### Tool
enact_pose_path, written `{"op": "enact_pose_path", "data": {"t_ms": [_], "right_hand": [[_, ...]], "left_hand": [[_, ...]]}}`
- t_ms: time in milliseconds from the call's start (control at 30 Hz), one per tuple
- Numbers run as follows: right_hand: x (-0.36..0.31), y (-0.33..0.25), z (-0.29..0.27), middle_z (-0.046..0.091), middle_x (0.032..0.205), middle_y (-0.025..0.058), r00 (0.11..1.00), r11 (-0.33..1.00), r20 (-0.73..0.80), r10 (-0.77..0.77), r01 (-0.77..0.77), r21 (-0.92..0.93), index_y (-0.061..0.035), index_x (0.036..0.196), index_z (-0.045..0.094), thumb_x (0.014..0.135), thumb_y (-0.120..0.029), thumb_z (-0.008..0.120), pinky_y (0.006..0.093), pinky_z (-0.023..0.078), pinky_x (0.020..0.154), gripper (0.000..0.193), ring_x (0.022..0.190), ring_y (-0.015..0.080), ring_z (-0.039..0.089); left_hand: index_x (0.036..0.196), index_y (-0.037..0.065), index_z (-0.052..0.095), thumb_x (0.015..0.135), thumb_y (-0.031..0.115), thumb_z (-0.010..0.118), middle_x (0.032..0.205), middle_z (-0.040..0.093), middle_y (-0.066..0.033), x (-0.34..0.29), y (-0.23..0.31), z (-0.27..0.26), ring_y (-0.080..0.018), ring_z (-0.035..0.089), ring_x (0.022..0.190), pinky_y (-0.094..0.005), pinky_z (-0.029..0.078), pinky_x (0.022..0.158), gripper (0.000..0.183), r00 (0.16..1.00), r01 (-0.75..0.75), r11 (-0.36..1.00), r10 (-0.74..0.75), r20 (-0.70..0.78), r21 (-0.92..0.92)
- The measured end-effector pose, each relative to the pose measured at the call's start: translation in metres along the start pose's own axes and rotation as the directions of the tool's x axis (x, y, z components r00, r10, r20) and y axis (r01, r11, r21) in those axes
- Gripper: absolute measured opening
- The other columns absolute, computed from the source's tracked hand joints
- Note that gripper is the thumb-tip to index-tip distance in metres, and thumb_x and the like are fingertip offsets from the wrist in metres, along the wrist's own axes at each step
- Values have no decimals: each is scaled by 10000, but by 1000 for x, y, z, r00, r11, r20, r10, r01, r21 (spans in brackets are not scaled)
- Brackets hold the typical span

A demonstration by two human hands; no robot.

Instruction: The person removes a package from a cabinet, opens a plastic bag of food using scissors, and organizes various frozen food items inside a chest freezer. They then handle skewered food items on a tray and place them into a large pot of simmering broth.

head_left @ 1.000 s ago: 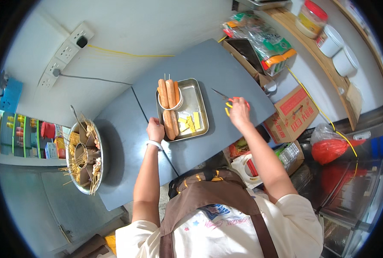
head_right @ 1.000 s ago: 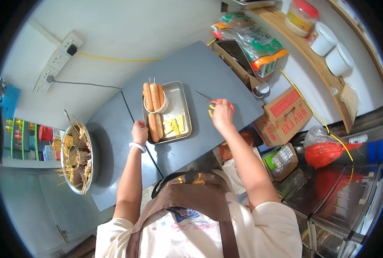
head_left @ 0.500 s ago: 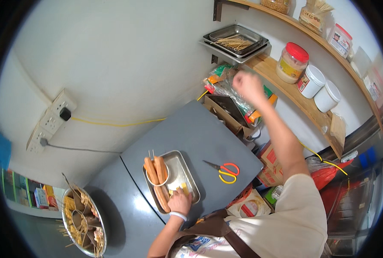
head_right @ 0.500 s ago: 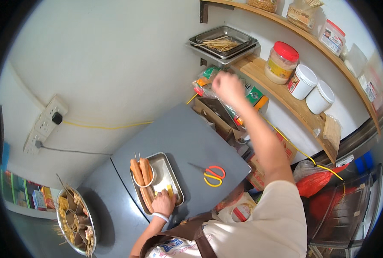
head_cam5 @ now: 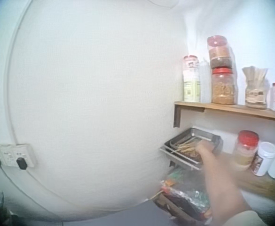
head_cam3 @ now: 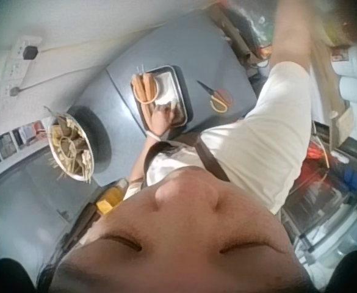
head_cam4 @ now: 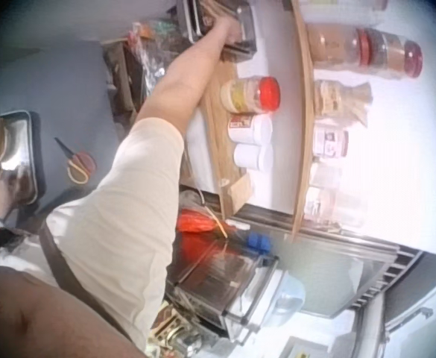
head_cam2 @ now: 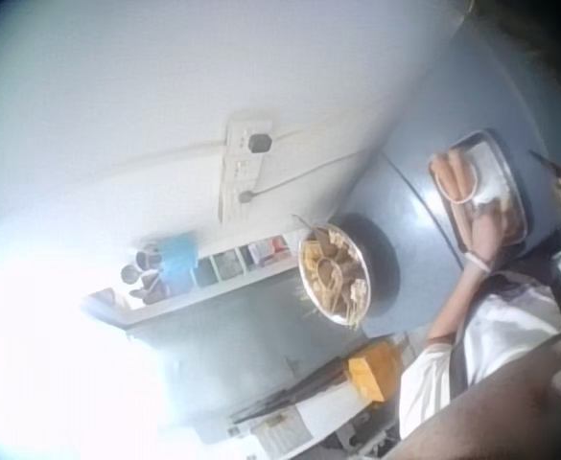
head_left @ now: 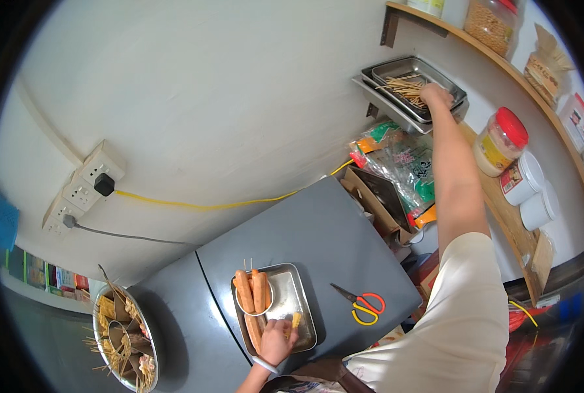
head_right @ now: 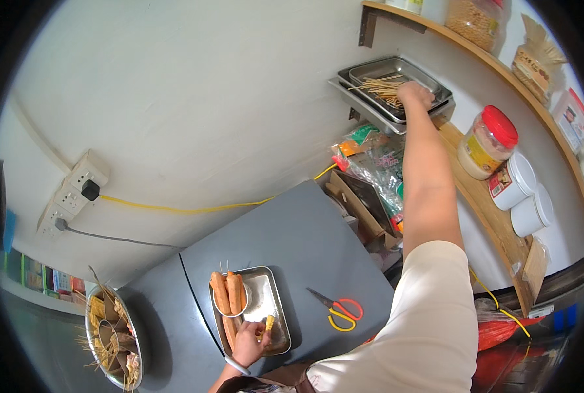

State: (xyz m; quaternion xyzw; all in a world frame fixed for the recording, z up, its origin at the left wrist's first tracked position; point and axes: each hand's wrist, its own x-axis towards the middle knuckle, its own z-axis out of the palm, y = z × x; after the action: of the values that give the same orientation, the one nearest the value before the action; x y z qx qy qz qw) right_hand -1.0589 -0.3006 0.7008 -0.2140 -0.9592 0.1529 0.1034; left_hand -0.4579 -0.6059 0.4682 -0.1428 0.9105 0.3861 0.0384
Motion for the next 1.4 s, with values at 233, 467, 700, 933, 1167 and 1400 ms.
{"op": "enact_pose_path", "data": {"t_ms": [233, 467, 700, 933, 1167, 1400], "right_hand": [[33, -11, 1, 465, 1414, 172, 979, 990, 200, -25, 52, -130, -79, 1325, 549, 899, -306, 514, 378, 426, 1007, 484, 1278, 295, 485], [41, -25, 40, 477, 1357, 210, 982, 985, 152, 115, -133, 113, -12, 1324, 525, 870, -260, 530, 376, 388, 1023, 518, 1249, 315, 492], [105, 27, -3, 611, 775, 120, 975, 746, 189, -114, -42, 664, -1, 805, 603, 850, -113, 515, 341, 491, 590, 150, 611, 219, 568], [-198, 48, -19, 616, 926, 91, 748, 199, 108, -655, 33, 979, -4, 1040, 550, 957, -103, 521, 194, 476, 575, 133, 629, 83, 543], [-495, 134, 22, 668, 820, 148, 313, 533, 640, -702, -365, 763, -26, 1044, 491, 903, 21, 488, 192, 445, 497, 149, 592, 138, 632], [-567, 167, 17, 646, 775, 141, 210, 612, 778, -592, -511, 604, -40, 943, 434, 889, 67, 515, 197, 422, 476, 145, 508, 79, 525]], "left_hand": [[1091, -13, 616, 911, 55, 545, 997, 683, -59, 9, -8, -11, -128, 631, 945, -274, 487, 837, 205, 964, 253, 685, -116, 241, -683], [1181, -15, 542, 943, 33, 521, 1080, 658, -79, -8, -6, -21, -157, 621, 999, -291, 499, 882, 244, 941, 337, 530, -218, 259, -778], [1129, -5, 580, 950, 94, 571, 959, 660, -35, -1, 0, -27, -89, 608, 836, -247, 504, 777, 205, 944, 296, 405, -264, 200, -865], [1167, 27, 572, 941, 109, 584, 964, 617, -12, 24, 17, -47, -106, 583, 895, -274, 491, 834, 240, 937, 190, 270, -337, 92, -944], [1053, 65, 604, 950, 133, 583, 921, 647, -7, 10, 11, -49, -103, 615, 858, -291, 493, 868, 125, 949, 57, 34, -313, 44, -998], [1160, 6, 591, 959, 148, 584, 993, 650, -34, -18, 1, -41, -76, 613, 871, -222, 509, 807, 247, 972, -12, 190, -229, -56, -982]]}}
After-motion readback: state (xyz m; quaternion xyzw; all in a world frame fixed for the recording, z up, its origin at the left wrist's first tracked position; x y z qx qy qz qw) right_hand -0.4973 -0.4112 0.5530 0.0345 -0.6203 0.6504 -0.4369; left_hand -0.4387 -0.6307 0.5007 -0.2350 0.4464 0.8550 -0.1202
